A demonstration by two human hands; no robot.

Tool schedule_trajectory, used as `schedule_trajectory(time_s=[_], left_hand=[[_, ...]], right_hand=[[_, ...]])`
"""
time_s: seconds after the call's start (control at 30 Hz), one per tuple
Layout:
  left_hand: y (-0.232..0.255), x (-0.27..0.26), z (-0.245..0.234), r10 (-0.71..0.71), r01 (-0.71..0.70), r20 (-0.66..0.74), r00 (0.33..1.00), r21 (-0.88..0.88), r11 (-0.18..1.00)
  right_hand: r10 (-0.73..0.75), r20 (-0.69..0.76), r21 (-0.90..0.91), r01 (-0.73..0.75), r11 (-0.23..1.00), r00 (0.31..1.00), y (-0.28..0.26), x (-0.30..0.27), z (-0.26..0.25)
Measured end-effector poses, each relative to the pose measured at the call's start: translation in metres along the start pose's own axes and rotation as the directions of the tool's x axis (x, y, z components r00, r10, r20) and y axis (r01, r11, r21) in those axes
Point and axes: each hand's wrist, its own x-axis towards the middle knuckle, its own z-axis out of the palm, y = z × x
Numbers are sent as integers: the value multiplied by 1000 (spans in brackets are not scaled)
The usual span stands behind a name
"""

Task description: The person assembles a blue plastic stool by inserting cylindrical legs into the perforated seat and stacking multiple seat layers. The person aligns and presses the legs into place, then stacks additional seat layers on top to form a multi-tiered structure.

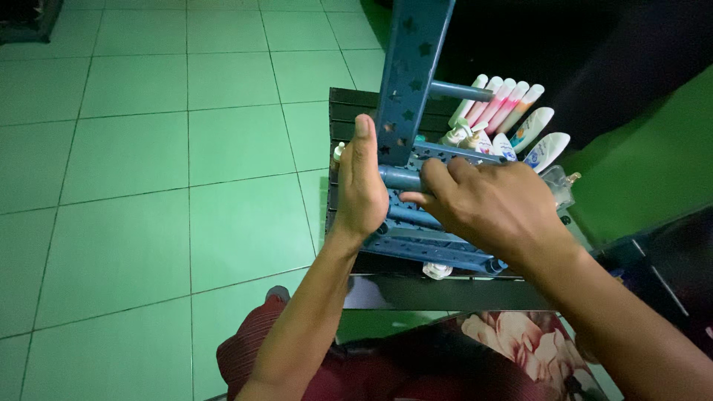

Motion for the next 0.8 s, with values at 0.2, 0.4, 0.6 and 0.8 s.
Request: schedule_trajectory(time_s=[0.2, 0.4, 0.6, 0.8], left_hand=[[3, -3, -1, -76, 75, -13, 997, -42, 996], [-10, -3, -9, 41, -42, 16, 999, 63, 997], [-35, 4, -10, 381, -376, 63, 922, 371, 849], [-29, -5, 6, -91, 96, 30, 995, -343, 935]], right_hand=[[-3, 17, 44, 2, 999, 1000, 1, 6, -4], [-4, 114, 187, -18, 982, 993, 2, 13, -9], [93, 260, 43, -107, 993, 961, -5, 16, -24], [46, -20, 132, -43, 990, 999, 5, 11, -43]])
